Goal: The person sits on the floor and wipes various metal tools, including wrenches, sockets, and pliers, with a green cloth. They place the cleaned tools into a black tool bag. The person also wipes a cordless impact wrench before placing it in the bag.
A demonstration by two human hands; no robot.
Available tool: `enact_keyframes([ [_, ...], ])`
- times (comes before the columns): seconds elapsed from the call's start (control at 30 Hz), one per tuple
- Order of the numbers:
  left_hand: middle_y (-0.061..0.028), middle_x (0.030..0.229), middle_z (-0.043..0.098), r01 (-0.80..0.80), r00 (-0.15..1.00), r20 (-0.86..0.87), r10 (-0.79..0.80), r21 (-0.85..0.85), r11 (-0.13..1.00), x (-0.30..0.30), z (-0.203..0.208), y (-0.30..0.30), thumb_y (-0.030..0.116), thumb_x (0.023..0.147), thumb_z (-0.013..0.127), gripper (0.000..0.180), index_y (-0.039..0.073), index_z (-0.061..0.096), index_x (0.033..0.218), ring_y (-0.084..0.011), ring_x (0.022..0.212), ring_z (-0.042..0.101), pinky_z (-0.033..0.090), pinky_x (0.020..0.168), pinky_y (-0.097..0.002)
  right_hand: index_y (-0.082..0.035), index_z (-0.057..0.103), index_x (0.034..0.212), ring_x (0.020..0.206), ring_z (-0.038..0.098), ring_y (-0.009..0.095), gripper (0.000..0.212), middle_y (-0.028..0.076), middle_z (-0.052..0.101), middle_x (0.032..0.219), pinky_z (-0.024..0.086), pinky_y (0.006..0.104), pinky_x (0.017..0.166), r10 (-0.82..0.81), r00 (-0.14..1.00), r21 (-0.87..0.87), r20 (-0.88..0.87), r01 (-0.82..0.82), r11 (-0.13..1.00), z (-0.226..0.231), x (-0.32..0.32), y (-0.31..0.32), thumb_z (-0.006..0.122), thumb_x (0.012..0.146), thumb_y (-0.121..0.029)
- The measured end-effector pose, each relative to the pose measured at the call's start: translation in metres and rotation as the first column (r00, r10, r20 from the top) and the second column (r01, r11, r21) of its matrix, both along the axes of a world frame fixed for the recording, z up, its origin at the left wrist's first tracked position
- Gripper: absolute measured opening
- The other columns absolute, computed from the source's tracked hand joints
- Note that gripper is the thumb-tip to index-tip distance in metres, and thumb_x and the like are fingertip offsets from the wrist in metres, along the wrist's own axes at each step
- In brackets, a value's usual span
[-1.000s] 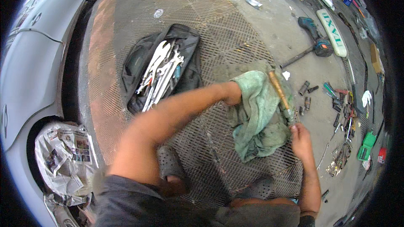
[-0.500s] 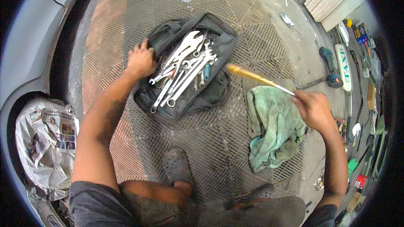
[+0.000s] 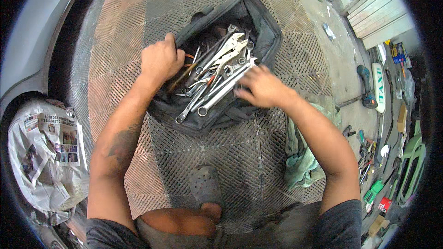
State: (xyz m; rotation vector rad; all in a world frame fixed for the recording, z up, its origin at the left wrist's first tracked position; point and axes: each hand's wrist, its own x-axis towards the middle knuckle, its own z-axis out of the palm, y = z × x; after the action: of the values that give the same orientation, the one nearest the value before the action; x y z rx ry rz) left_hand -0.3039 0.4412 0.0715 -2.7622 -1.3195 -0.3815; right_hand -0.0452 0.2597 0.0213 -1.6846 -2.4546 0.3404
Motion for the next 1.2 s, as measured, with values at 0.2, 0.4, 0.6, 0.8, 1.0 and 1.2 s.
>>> enact_keyframes([
  [0.2, -0.0205, 0.081, 0.07, 0.087, 0.989, -0.105, -0.104, -0.154, 0.984, 0.005, 0.001, -0.017, 0.037, 0.082, 0.069, 0.037, 0.002, 0.065, 0.09, -0.0379, 0.077, 0.07, 0.056, 0.07, -0.0498, -0.008, 0.064, 0.099, 0.107, 0.055, 0.033, 0.043, 0.01, 0.062, 0.103, 0.037, 0.0501, 0.103, 0.066, 0.992, 0.029, 0.106, -0.069, 0.997, -0.021, 0.016, -0.043, 0.074, 0.076, -0.043],
  [0.4, -0.0177, 0.086, 0.072, -0.119, 0.977, 0.18, 0.117, 0.001, 0.993, 0.007, 0.098, 0.026, 0.035, 0.082, 0.069, 0.029, 0.01, 0.076, 0.096, -0.0355, 0.083, 0.071, 0.056, 0.071, -0.0492, -0.011, 0.055, 0.092, 0.089, 0.057, 0.028, 0.042, 0.007, 0.057, 0.091, 0.043, 0.0456, 0.085, 0.17, 0.944, 0.441, 0.283, -0.285, 0.851, 0.108, 0.029, 0.0, 0.077, 0.069, -0.039],
  [0.6, -0.0174, 0.085, 0.071, 0.011, 0.963, 0.268, -0.015, 0.018, 1.0, 0.024, 0.075, 0.024, 0.032, 0.079, 0.071, 0.027, 0.009, 0.074, 0.092, -0.0372, 0.083, 0.069, 0.055, 0.075, -0.0488, -0.01, 0.056, 0.086, 0.09, 0.06, 0.032, 0.047, 0.009, 0.059, 0.089, 0.047, 0.0481, 0.079, 0.19, 0.926, 0.407, 0.325, -0.319, 0.856, 0.184, 0.034, 0.002, 0.079, 0.059, -0.041],
  [0.8, -0.0185, 0.09, 0.072, 0.027, 0.998, 0.064, -0.013, -0.226, 0.974, 0.055, 0.061, 0.004, 0.03, 0.077, 0.072, 0.026, 0.009, 0.074, 0.093, -0.0376, 0.088, 0.069, 0.054, 0.078, -0.048, -0.009, 0.061, 0.09, 0.09, 0.062, 0.028, 0.032, 0.009, 0.061, 0.086, 0.048, 0.043, 0.082, 0.177, 0.964, -0.217, 0.2, -0.133, 0.967, 0.111, 0.023, -0.061, 0.074, 0.075, -0.034],
  [1.0, -0.0183, 0.097, 0.072, -0.05, 0.993, -0.115, 0.019, -0.273, 0.961, 0.069, 0.048, -0.001, 0.038, 0.08, 0.073, 0.037, 0.008, 0.073, 0.103, -0.0372, 0.093, 0.069, 0.053, 0.082, -0.0467, -0.007, 0.056, 0.13, 0.116, 0.054, 0.034, 0.061, 0.015, 0.059, 0.116, 0.045, 0.045, 0.098, 0.093, 0.989, 0.057, 0.111, -0.1, 0.993, 0.102, 0.049, -0.115, 0.074, 0.076, -0.028],
  [1.2, -0.0197, 0.1, 0.069, -0.04, 0.955, -0.298, 0.014, -0.08, 0.996, 0.064, 0.002, -0.015, 0.047, 0.08, 0.075, 0.051, 0.003, 0.066, 0.105, -0.0371, 0.097, 0.066, 0.052, 0.083, -0.0476, -0.01, 0.049, 0.14, 0.099, 0.065, 0.039, 0.064, 0.018, 0.061, 0.117, 0.053, 0.0499, 0.086, -0.249, 0.949, -0.274, 0.195, 0.297, 0.915, 0.135, 0.13, -0.209, 0.072, 0.083, -0.03],
])
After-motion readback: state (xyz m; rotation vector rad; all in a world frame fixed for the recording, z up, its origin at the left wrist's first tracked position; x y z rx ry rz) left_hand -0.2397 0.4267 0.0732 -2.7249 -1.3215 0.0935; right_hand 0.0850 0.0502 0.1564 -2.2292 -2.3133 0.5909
